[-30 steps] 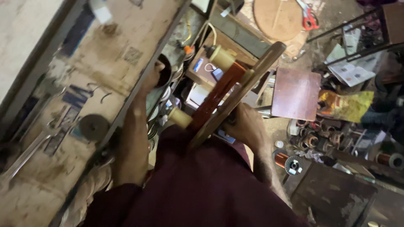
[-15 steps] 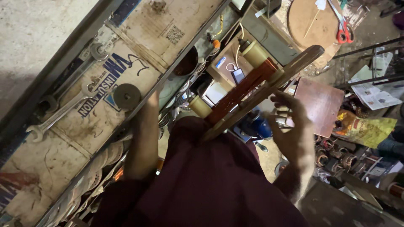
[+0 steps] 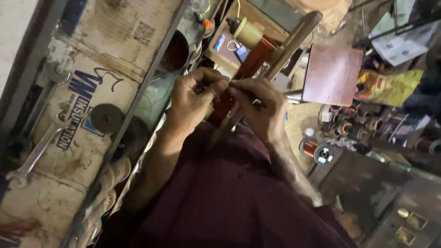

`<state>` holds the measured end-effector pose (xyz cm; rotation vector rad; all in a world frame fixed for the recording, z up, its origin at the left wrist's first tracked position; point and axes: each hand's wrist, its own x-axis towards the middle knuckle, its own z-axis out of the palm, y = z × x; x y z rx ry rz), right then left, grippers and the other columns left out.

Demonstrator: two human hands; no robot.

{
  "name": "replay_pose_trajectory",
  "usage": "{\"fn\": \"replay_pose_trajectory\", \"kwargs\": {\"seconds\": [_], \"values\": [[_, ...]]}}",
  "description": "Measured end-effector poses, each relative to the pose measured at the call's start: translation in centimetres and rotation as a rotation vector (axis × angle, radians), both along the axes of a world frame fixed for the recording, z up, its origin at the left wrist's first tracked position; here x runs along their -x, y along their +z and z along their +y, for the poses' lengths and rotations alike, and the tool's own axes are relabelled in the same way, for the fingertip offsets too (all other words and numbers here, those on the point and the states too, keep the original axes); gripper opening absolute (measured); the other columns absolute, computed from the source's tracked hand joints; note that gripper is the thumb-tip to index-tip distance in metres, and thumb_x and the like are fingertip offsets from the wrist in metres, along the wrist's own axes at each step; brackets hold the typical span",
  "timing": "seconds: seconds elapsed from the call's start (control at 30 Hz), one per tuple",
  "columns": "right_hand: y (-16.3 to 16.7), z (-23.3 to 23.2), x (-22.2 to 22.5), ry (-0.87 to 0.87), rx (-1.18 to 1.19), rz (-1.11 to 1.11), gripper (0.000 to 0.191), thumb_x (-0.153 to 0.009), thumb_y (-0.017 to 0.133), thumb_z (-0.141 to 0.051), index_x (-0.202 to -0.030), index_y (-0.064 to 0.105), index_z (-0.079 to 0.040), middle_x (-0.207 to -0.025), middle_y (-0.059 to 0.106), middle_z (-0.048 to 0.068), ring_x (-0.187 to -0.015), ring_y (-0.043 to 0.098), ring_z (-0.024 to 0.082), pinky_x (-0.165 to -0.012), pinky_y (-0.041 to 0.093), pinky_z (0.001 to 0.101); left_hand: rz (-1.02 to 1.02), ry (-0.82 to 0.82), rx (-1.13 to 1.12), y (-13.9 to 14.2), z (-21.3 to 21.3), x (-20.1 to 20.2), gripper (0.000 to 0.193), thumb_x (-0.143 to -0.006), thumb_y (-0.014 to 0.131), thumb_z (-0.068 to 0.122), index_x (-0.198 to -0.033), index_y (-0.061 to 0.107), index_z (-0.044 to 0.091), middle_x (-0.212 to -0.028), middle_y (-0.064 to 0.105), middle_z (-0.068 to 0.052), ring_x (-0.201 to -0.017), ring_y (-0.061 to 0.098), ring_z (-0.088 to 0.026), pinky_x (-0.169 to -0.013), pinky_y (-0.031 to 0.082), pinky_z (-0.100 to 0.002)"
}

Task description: The person operates a manual wire-winding machine to wrap copper wire onto a bobbin. They repeatedly crank a handle to rotate the bobbin while guiding the wire, then stop to adjust the wire and secure it with tape.

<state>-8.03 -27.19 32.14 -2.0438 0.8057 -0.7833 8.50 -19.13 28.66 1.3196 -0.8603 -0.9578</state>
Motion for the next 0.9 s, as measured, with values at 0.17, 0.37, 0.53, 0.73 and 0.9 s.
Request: {"fn": "replay_pose_trajectory", "kwargs": {"seconds": [0.17,0.37,0.53,0.73,0.9], "values": [[-0.6,2.5,3.0,-0.113,-0.076,0.078,0.014,-0.095,0.077,-0.002,-0.109,0.076,-0.003,-0.104,0.074,0.010,-0.091,0.075,0.017,-0.078,0.061,0.0280,0.223,-0.149,-0.221,-0.3,-0.1,1.2,0.014,-0.095,0.075,0.014,-0.102,0.074,0.002,-0.090,0.077,-0.004,-0.078,0.071,-0.008,-0.068,0.060,-0.024],[-1.6,3.2,5.0,-0.224,-0.214,-0.116,0.005,-0.099,0.075,-0.006,-0.101,0.074,-0.001,-0.094,0.076,0.008,-0.077,0.073,0.010,-0.071,0.058,0.0261,-0.071,-0.171,0.022,-1.6,-2.0,0.6,0.012,-0.103,0.072,0.011,-0.109,0.074,0.001,-0.103,0.077,-0.008,-0.095,0.074,-0.017,-0.086,0.062,-0.031],[-0.8,4.0,5.9,-0.427,-0.153,-0.009,0.009,-0.097,0.078,-0.006,-0.101,0.074,0.002,-0.091,0.072,0.008,-0.078,0.065,0.010,-0.072,0.053,0.0244,-0.470,-0.222,0.146,-5.1,-4.9,-0.9,0.030,-0.100,0.065,0.002,-0.130,0.067,-0.002,-0.123,0.073,-0.017,-0.114,0.072,-0.030,-0.099,0.056,-0.034],[0.3,3.8,5.0,-0.466,-0.123,0.035,0.008,-0.096,0.078,-0.006,-0.097,0.075,0.001,-0.087,0.072,0.007,-0.073,0.064,0.009,-0.068,0.051,0.0246,-0.269,-0.443,0.132,-8.6,-7.2,-1.9,0.039,-0.088,0.073,0.000,-0.126,0.070,0.000,-0.124,0.072,-0.015,-0.116,0.068,-0.027,-0.104,0.051,-0.036],[0.5,3.4,3.7,-0.455,-0.056,0.163,0.006,-0.095,0.080,-0.005,-0.095,0.077,0.000,-0.085,0.072,0.008,-0.071,0.063,0.011,-0.066,0.050,0.0253,0.103,-0.551,-0.061,-8.3,-6.9,-1.6,0.033,-0.087,0.083,0.011,-0.119,0.078,0.005,-0.113,0.078,-0.006,-0.100,0.070,-0.012,-0.093,0.056,-0.030]]}}
